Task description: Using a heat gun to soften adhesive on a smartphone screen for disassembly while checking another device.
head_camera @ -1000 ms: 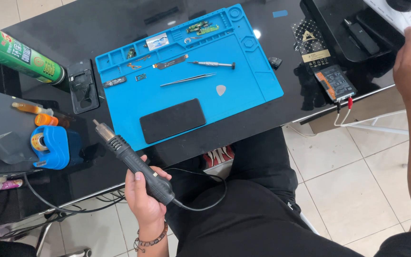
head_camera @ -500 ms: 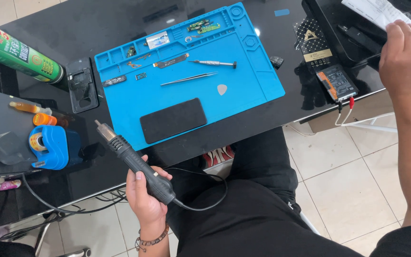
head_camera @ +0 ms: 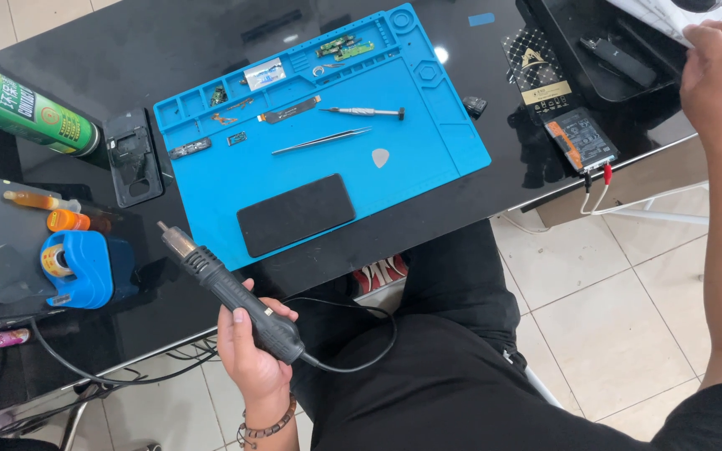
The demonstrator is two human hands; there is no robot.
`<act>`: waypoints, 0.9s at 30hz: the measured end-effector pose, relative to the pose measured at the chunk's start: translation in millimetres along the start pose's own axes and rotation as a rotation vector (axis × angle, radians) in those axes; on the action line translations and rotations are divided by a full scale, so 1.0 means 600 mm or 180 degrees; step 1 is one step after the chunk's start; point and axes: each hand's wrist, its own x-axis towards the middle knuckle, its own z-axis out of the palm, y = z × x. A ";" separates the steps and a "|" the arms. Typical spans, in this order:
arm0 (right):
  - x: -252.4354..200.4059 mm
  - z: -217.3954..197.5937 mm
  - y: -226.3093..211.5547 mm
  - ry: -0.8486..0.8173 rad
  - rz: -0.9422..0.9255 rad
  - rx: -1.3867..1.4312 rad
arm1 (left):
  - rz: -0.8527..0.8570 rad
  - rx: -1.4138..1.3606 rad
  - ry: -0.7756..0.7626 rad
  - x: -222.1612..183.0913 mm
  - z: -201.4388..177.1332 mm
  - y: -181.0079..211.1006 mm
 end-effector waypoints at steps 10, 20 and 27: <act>-0.004 0.018 0.017 -0.0049 0.0104 0.0668 | -0.0035 0.0046 -0.0003 -0.003 0.001 0.003; 0.017 -0.164 -0.061 -0.0366 0.1119 0.1804 | -0.0033 0.0180 0.0014 -0.004 -0.002 0.006; -0.020 -0.094 -0.056 -0.0347 0.1804 0.1964 | -0.0022 0.0249 -0.0034 -0.002 0.007 0.010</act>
